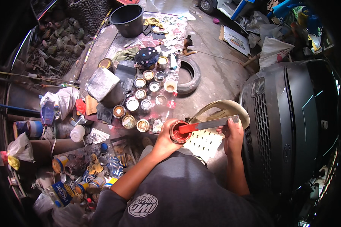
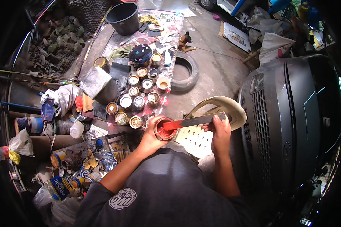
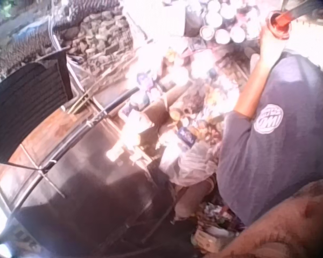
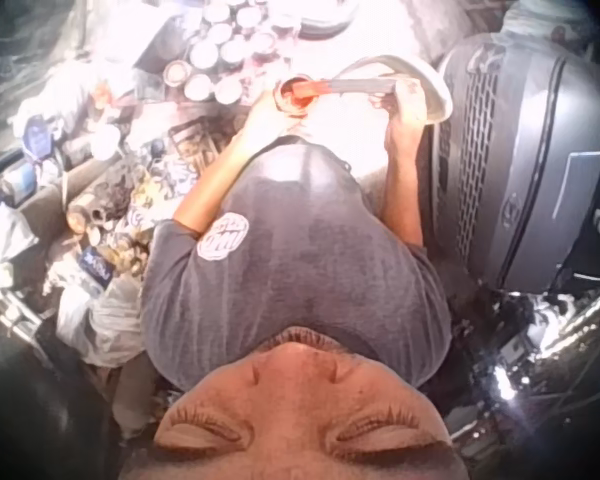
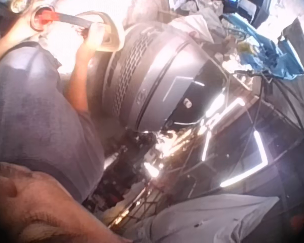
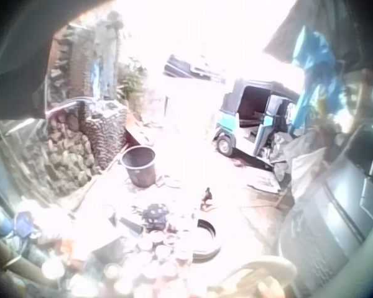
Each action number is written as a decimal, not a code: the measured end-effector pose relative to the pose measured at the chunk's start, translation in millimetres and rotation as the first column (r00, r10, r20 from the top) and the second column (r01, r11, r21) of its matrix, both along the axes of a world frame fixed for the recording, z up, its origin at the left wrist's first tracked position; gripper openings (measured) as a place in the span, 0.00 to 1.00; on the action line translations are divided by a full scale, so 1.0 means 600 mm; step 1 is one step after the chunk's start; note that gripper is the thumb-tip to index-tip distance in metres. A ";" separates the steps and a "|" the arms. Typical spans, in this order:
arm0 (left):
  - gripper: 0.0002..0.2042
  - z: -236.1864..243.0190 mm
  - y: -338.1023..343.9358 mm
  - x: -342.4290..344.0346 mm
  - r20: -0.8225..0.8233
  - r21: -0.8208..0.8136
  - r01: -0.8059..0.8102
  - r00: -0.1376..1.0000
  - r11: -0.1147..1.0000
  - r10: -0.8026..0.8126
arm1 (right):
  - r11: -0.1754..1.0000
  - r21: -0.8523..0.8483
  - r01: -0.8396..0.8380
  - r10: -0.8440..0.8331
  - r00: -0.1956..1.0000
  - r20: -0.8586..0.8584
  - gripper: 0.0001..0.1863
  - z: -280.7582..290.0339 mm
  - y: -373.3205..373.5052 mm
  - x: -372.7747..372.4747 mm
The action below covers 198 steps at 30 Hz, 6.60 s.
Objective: The person mixes red paint in a small container using a metal spatula. They walk through a garage filled with cars and apply the paint to a scratch on the side of an orange sedan. Afterward, they return to the workbench and pour more paint from a larger can into the small container.
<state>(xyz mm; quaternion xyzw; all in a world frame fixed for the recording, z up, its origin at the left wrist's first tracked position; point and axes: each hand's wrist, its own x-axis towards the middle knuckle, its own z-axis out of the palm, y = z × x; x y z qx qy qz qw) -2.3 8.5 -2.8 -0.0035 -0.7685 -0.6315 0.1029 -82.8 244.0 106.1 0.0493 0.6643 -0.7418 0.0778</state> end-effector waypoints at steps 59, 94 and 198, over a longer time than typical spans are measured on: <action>0.40 0.036 0.107 -0.087 0.200 0.246 0.735 0.600 0.632 -0.775 | 0.945 0.157 0.287 -0.287 0.958 -0.023 0.07 0.064 0.152 0.004; 0.46 0.001 -0.025 -0.010 -0.125 -0.155 0.001 0.992 0.988 -0.021 | 0.481 0.848 -0.223 0.856 0.327 -0.400 0.17 0.117 -0.080 -0.003; 0.42 0.007 0.568 0.831 -0.076 0.215 -0.946 -0.262 -0.241 0.962 | -0.367 0.929 0.037 0.459 -0.862 0.216 0.15 0.172 -0.042 0.587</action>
